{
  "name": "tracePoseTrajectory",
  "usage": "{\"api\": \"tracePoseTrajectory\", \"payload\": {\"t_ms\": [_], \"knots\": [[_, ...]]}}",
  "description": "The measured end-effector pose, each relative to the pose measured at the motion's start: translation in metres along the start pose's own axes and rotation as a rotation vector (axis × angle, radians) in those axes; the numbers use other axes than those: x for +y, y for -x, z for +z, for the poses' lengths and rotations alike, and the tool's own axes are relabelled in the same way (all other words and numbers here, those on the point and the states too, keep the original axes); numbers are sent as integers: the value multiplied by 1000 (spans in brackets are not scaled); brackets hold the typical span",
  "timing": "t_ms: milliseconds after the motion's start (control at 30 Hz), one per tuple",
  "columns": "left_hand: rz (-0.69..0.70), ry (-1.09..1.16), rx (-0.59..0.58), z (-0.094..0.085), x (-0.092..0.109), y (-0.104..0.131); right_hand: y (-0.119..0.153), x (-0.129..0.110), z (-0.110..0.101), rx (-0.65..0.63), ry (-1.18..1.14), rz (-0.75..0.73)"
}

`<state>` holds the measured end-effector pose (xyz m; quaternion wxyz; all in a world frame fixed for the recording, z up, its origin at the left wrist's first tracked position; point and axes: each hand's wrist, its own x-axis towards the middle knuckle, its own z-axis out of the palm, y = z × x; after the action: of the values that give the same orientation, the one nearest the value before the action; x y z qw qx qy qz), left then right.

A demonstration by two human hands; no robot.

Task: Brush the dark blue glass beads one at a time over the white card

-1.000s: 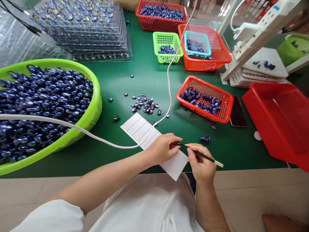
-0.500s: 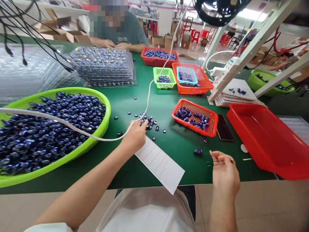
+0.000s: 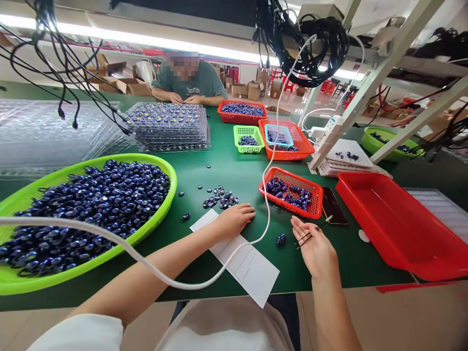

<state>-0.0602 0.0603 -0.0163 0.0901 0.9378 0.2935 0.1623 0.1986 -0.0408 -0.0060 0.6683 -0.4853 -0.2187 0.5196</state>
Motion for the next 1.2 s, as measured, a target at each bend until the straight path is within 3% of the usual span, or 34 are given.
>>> {"api": "tracePoseTrajectory", "payload": {"t_ms": [133,267,367,467,600,733,800,900,1000,1200], "knots": [[-22,-14,32,-4,-27,14,6,-15,-38,29,111,-143],[-123,-28,77,-6,-63,37,10,-33,-75,150,665,-296],[-176,-84,59,-11,-84,49,6,-41,-86,111,1145,-375],[-245,-163,144,-19,-87,51,-9,-38,-84,2,1346,-527],[-228,-176,179,-20,-59,41,-33,-26,-76,-29,1424,-562],[-162,-76,107,-11,0,33,-40,-11,-64,-59,1507,-591],[-108,41,7,-7,34,30,-34,-3,-55,-103,1535,-603],[-185,128,-94,1,72,23,-21,9,-39,-202,1556,-613],[-215,149,-171,11,88,8,-8,19,-23,-291,1554,-606],[-260,187,-260,15,89,-14,6,23,-10,-352,1513,-561]]}}
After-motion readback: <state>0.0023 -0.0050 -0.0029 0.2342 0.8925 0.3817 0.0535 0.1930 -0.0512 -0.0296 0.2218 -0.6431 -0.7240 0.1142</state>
